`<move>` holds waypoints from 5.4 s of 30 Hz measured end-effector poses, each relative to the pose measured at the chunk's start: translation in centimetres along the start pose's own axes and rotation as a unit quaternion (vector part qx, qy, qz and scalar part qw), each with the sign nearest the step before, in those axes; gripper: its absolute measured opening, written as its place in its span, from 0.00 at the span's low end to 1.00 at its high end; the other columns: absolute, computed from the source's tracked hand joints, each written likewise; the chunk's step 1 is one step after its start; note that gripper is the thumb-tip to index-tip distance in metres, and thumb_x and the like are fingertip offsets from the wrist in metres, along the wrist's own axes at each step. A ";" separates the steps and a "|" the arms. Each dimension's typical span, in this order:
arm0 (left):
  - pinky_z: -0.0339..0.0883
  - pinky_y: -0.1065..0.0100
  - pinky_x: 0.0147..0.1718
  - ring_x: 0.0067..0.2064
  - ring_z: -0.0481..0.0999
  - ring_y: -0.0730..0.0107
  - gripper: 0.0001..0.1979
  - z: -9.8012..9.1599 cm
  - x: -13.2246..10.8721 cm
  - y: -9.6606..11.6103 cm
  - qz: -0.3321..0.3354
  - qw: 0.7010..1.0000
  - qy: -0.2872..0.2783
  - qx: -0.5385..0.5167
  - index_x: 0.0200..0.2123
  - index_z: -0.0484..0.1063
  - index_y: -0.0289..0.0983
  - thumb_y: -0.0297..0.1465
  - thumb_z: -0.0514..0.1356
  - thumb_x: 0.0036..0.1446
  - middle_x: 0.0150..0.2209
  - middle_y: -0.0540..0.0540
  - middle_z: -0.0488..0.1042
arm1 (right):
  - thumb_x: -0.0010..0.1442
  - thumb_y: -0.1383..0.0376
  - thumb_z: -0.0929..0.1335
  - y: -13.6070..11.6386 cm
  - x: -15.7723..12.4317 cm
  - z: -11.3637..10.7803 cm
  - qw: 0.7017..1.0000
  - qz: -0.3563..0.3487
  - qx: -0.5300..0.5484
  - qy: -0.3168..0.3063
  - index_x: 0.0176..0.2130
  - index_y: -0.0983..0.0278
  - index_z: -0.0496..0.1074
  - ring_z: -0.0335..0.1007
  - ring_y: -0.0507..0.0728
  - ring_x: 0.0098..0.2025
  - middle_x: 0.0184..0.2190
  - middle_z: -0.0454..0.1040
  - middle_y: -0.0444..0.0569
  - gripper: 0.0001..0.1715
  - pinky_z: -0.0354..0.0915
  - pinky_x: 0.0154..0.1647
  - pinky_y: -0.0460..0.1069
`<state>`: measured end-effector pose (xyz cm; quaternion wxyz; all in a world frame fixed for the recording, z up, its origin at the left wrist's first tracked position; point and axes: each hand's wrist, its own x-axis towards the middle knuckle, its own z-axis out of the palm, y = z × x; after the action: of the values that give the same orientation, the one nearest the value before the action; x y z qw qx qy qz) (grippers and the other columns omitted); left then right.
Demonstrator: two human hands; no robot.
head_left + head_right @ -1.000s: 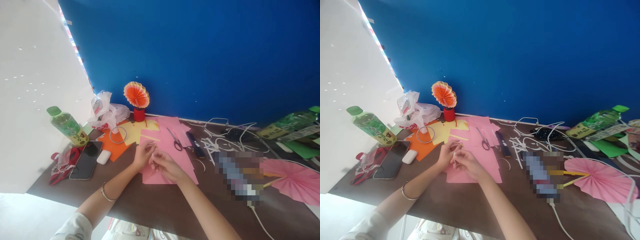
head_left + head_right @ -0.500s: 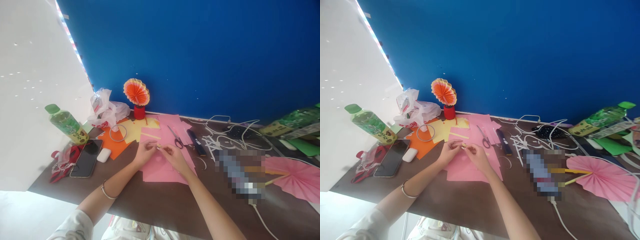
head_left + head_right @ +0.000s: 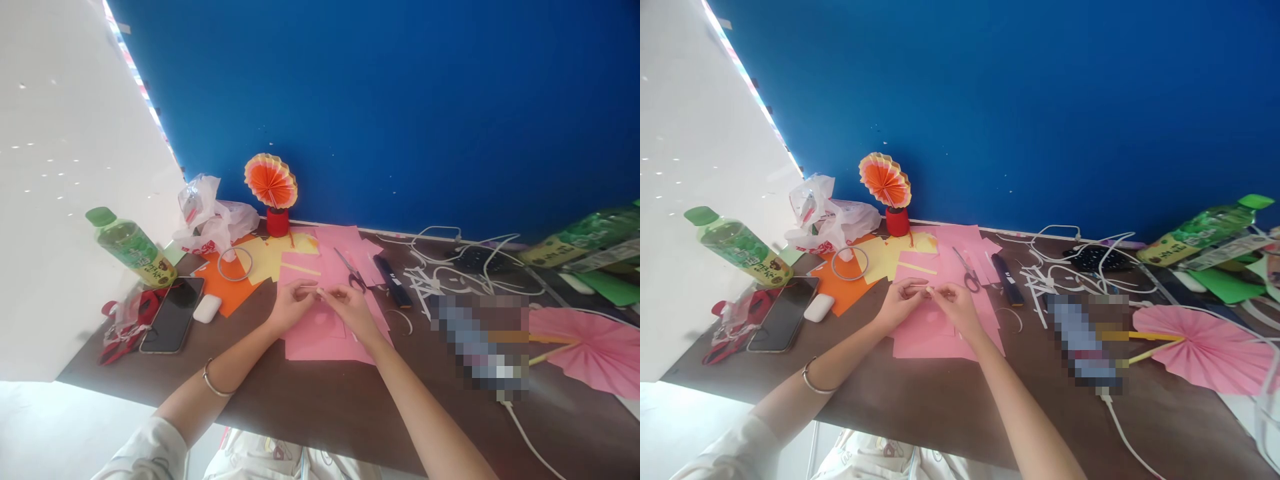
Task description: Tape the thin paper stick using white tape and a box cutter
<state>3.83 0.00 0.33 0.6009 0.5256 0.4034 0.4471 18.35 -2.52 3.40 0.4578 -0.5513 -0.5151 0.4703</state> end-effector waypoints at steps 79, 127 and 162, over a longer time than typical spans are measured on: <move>0.70 0.60 0.43 0.36 0.77 0.64 0.17 -0.1 0.6 0.0 -0.012 0.996 0.031 -0.083 0.30 0.76 0.33 0.43 0.59 0.50 0.31 0.45 0.78 | 0.48 0.52 0.68 0.3 0.0 0.1 0.999 0.010 -0.035 0.027 0.28 0.65 0.70 0.65 0.52 0.19 0.18 0.69 0.44 0.18 0.63 0.21 0.47; 0.72 0.59 0.39 0.33 0.78 0.62 0.17 -0.2 0.8 -0.5 -0.027 0.995 0.041 -0.089 0.27 0.76 0.34 0.43 0.61 0.47 0.27 0.46 0.77 | 0.49 0.53 0.68 1.1 0.2 0.1 0.996 -0.051 -0.064 0.036 0.32 0.64 0.71 0.68 0.53 0.23 0.26 0.72 0.49 0.17 0.65 0.22 0.48; 0.71 0.61 0.40 0.33 0.78 0.62 0.17 -0.4 0.7 -0.4 -0.033 0.997 0.009 -0.074 0.29 0.77 0.33 0.43 0.62 0.47 0.29 0.43 0.78 | 0.50 0.55 0.69 0.9 0.1 -0.3 0.995 -0.068 -0.079 0.007 0.31 0.65 0.72 0.74 0.55 0.30 0.32 0.74 0.51 0.15 0.72 0.32 0.50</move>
<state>3.71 0.70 -0.08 0.6492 0.4621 0.3916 0.4601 18.75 -2.49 2.55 0.4473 -0.5525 -0.5839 0.3921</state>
